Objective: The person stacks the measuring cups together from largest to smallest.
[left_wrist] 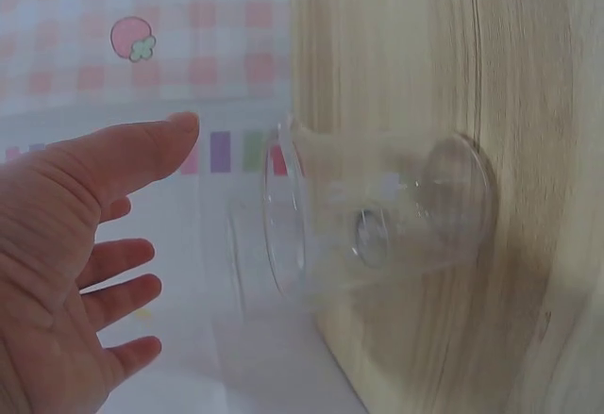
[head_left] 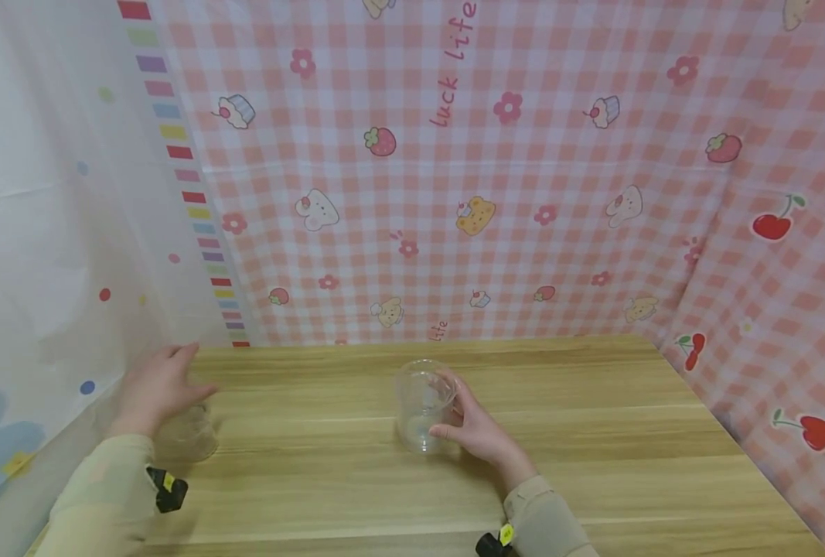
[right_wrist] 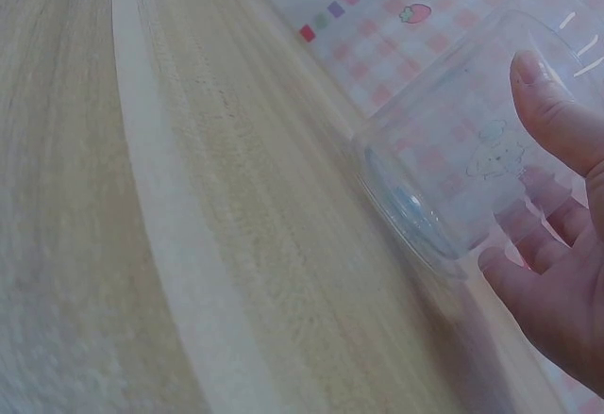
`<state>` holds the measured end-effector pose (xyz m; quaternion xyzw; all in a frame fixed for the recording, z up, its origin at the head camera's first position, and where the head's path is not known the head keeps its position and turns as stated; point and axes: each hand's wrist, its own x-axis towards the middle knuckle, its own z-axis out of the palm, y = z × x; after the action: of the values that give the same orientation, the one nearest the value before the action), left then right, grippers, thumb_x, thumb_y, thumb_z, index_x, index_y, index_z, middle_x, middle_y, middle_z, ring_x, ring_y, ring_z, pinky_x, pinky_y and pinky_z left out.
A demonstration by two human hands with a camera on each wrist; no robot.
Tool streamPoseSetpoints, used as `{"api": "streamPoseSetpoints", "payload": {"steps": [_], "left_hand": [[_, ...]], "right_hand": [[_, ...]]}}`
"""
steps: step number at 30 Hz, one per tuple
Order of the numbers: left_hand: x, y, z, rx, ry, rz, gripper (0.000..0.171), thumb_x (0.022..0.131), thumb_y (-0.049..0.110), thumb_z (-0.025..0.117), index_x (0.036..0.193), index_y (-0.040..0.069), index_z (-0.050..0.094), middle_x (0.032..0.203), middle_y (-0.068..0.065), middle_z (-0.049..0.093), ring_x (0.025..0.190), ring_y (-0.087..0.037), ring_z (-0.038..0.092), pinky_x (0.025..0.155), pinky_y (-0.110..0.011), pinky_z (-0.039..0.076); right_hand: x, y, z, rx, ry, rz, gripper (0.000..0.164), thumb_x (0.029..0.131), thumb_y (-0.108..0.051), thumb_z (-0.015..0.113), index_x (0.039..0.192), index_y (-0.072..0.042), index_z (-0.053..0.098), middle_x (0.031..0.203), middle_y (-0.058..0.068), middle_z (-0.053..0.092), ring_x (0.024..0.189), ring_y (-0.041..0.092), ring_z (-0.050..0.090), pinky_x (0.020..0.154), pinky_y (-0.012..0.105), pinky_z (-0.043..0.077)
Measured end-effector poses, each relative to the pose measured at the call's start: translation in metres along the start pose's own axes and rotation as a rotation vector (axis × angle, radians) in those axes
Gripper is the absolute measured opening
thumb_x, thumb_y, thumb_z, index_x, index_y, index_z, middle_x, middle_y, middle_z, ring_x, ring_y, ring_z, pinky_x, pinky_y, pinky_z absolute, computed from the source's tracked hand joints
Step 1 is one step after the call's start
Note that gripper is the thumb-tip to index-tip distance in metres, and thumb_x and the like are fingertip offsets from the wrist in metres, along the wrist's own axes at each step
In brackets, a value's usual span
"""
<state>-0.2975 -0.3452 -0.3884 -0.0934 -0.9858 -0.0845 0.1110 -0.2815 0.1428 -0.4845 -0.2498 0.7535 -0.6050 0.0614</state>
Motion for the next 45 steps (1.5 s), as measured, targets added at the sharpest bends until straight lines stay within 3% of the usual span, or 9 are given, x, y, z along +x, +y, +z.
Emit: {"api": "streamPoseSetpoints", "payload": {"steps": [11, 24, 45], "left_hand": [[-0.005, -0.009, 0.004, -0.055, -0.049, -0.027, 0.08, 0.08, 0.03, 0.08, 0.135, -0.016, 0.045, 0.127, -0.042, 0.047, 0.116, -0.06, 0.041, 0.099, -0.07, 0.032], [-0.006, -0.02, 0.012, -0.113, -0.13, -0.043, 0.067, 0.084, 0.019, 0.075, 0.134, -0.014, 0.047, 0.13, -0.043, 0.046, 0.117, -0.061, 0.043, 0.096, -0.07, 0.036], [-0.002, -0.02, 0.009, -0.075, -0.157, -0.007, 0.059, 0.083, 0.016, 0.074, 0.124, -0.02, 0.051, 0.119, -0.042, 0.053, 0.11, -0.059, 0.049, 0.094, -0.066, 0.04]], "right_hand": [[0.001, 0.0, 0.0, 0.008, 0.004, -0.002, 0.087, 0.087, 0.0, 0.073, 0.155, -0.012, 0.019, 0.158, 0.02, 0.026, 0.146, 0.037, 0.022, 0.114, 0.048, 0.026], [0.0, 0.0, 0.0, -0.017, 0.004, -0.002, 0.088, 0.087, -0.003, 0.073, 0.155, -0.013, 0.019, 0.159, 0.019, 0.026, 0.146, 0.038, 0.022, 0.115, 0.049, 0.025], [-0.001, -0.003, 0.0, -0.013, -0.003, 0.008, 0.086, 0.088, -0.003, 0.072, 0.155, -0.014, 0.02, 0.159, 0.019, 0.026, 0.146, 0.038, 0.022, 0.115, 0.048, 0.026]]}}
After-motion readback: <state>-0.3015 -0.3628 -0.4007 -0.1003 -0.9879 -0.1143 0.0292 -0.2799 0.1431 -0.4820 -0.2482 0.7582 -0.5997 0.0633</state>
